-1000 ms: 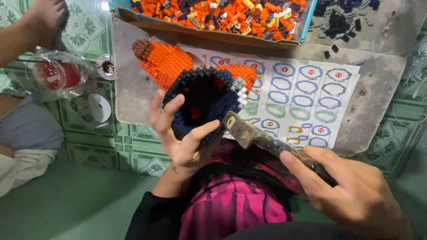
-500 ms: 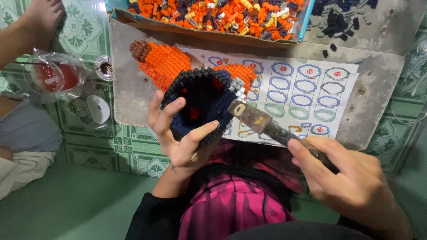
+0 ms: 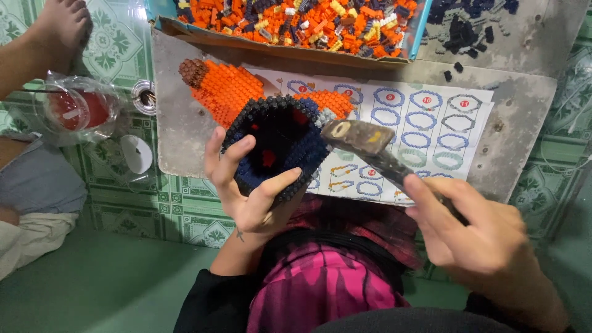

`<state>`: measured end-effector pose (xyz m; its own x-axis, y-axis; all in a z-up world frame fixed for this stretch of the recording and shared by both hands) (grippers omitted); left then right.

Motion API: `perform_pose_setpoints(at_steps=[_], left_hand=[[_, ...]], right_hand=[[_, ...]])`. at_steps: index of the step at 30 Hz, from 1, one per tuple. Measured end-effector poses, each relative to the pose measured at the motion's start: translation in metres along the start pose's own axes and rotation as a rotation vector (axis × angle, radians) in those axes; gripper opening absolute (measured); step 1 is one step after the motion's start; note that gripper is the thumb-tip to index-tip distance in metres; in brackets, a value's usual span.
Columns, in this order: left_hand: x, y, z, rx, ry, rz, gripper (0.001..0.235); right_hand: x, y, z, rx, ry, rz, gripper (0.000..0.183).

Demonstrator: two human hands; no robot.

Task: The person assembles a corn-shaped model made of small plastic beads. They attach a black ring to the top of a blue and orange structure, then use a hammer to tap the beads into place to secure the connection.

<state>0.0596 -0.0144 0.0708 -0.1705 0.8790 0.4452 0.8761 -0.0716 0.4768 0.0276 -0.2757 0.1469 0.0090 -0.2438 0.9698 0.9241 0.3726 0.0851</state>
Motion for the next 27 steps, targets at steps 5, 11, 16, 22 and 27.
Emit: perform_pose_setpoints(at_steps=[5,11,16,22,27], left_hand=[[0.0,0.0,0.0,0.019,-0.004,0.004,0.028],[0.001,-0.001,0.001,0.017,-0.011,0.023,0.026],[0.001,0.0,0.001,0.008,0.005,0.036,0.032],[0.0,0.002,-0.001,0.0,0.002,0.005,0.033],[0.0,-0.001,0.003,0.001,-0.005,0.011,0.034]], right_hand=[[-0.005,-0.013,-0.009,0.01,0.176,-0.141,0.048],[0.011,0.012,0.004,0.039,0.029,-0.117,0.038],[0.011,0.021,0.008,0.042,-0.032,-0.027,0.046],[0.005,0.015,0.012,0.063,-0.011,-0.096,0.049],[0.007,0.014,0.017,0.06,0.026,-0.139,0.041]])
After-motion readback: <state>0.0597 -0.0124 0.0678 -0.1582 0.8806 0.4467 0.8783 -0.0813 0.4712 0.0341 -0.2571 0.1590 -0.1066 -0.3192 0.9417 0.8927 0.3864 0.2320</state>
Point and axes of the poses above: each hand's wrist, its own y-axis towards the middle knuckle, its own x-axis out of the back of the hand, z = x × y, the point moved 7 cm from there along y, towards the middle knuckle, and after that the axes turned 14 degrees about -y, right-handed, at the moved point
